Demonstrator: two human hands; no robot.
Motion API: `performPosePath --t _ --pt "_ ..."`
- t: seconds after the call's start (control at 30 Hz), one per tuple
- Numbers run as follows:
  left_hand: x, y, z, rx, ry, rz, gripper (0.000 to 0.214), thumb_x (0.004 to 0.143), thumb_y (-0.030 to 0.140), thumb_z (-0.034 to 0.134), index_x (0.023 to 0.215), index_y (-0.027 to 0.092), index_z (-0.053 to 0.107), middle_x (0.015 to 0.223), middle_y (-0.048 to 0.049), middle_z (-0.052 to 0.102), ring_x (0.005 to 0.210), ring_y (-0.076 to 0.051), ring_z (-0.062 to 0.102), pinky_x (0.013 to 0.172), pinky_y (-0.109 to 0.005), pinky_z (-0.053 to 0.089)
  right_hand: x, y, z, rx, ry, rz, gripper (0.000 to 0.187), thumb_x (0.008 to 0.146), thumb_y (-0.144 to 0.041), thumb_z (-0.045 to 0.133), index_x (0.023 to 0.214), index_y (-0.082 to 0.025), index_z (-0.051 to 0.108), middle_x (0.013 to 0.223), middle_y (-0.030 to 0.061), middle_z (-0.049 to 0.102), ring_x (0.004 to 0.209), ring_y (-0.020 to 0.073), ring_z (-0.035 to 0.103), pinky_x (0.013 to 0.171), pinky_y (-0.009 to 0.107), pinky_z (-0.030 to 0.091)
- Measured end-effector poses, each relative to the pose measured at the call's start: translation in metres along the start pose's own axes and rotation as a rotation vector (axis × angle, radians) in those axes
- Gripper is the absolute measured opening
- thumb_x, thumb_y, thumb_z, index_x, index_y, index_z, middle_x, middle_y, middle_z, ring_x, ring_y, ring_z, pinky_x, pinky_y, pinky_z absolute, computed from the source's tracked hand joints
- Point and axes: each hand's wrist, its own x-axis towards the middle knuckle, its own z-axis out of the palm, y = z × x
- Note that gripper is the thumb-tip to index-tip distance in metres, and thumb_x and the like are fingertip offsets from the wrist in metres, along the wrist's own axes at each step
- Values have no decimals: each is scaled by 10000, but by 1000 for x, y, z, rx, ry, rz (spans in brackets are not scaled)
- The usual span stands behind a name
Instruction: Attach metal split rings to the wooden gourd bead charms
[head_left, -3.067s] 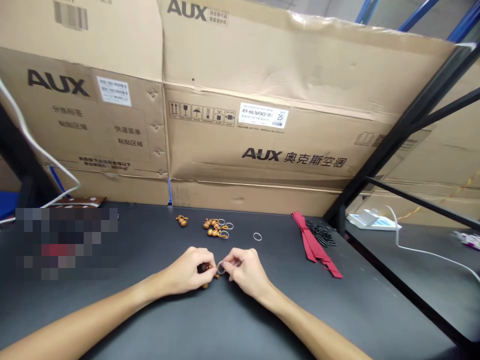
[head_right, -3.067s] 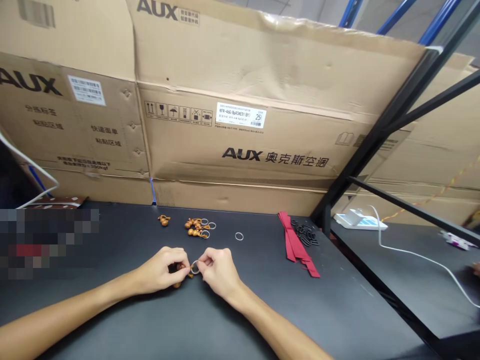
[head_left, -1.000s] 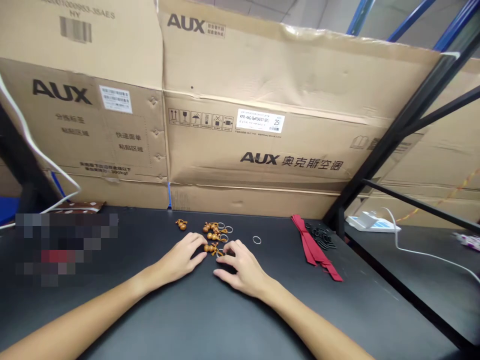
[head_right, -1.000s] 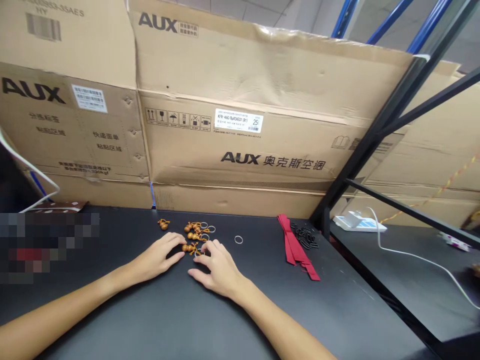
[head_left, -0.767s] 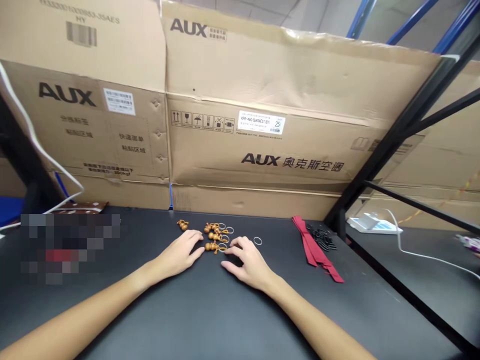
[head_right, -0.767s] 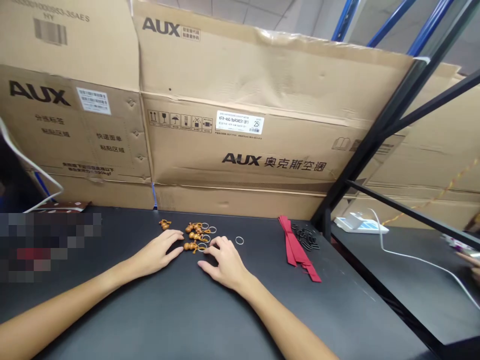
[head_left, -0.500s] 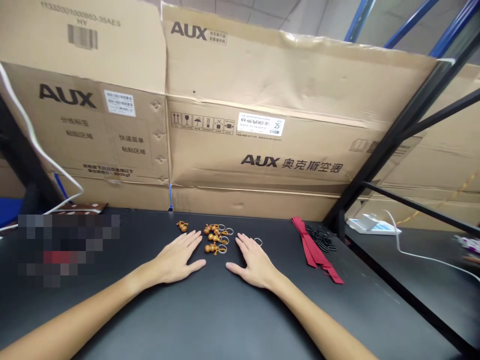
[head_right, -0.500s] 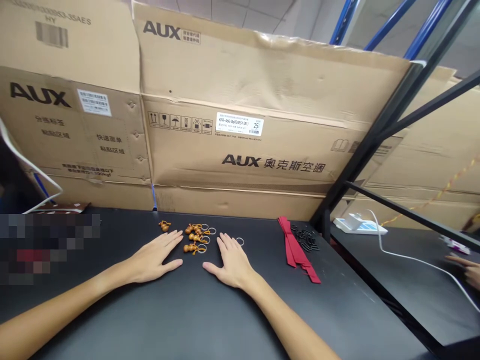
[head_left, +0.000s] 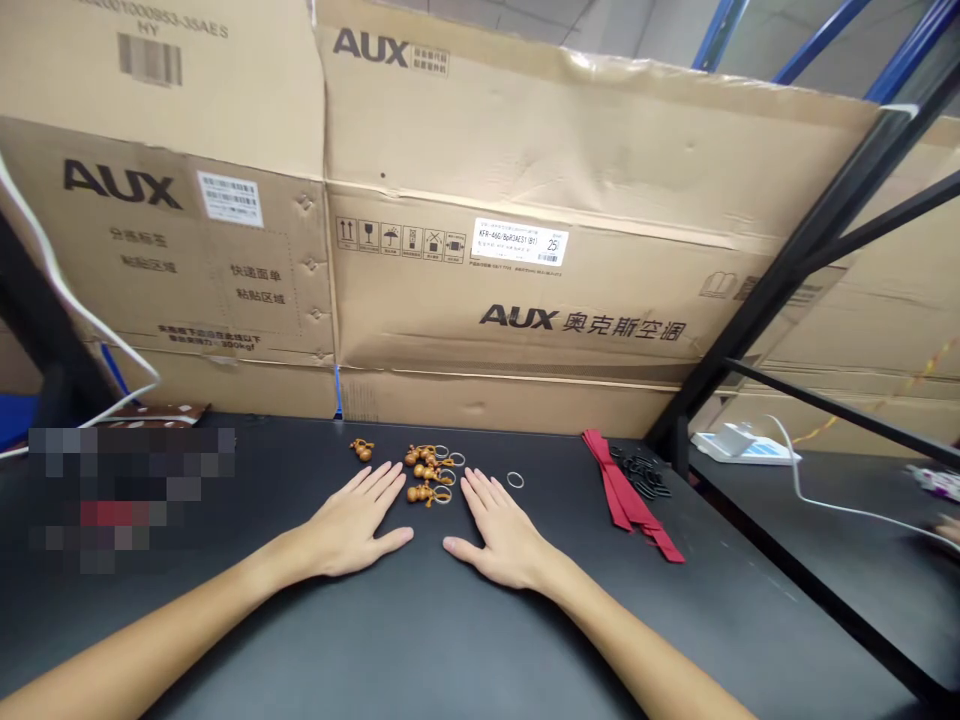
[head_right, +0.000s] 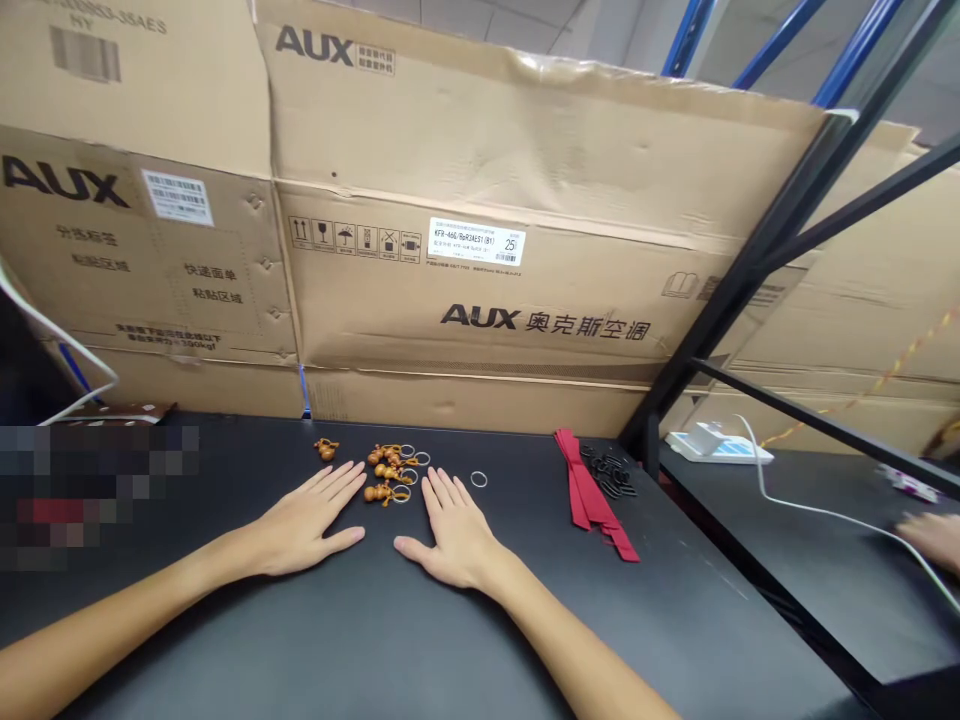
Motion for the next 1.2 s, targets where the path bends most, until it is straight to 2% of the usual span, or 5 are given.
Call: performPosePath --t 0.33,0.8,1.2 --pt "0 3 -3 44 -15 -21 745 884 644 347 1459 171 308 1525 -95 232 1409 -281 222 1159 -421 166 1 1 -2 22 7 2 878 847 -699 355 1488 -122 190 1552 104 101 1437 253 78 1175 411 68" --pt "-1 1 -2 26 17 -6 736 880 640 364 1453 181 323 1522 -85 251 1406 -280 232 1158 -414 169 4 6 0 27 18 -4 881 852 -710 327 1485 -112 194 1557 95 87 1440 237 63 1180 396 62" --pt "-1 7 -8 47 -32 -31 764 881 658 324 1453 152 318 1524 -99 233 1409 -280 221 1161 -420 161 3 9 1 56 11 0 881 848 -706 350 1492 -132 171 1563 83 76 1441 249 51 1177 405 51"
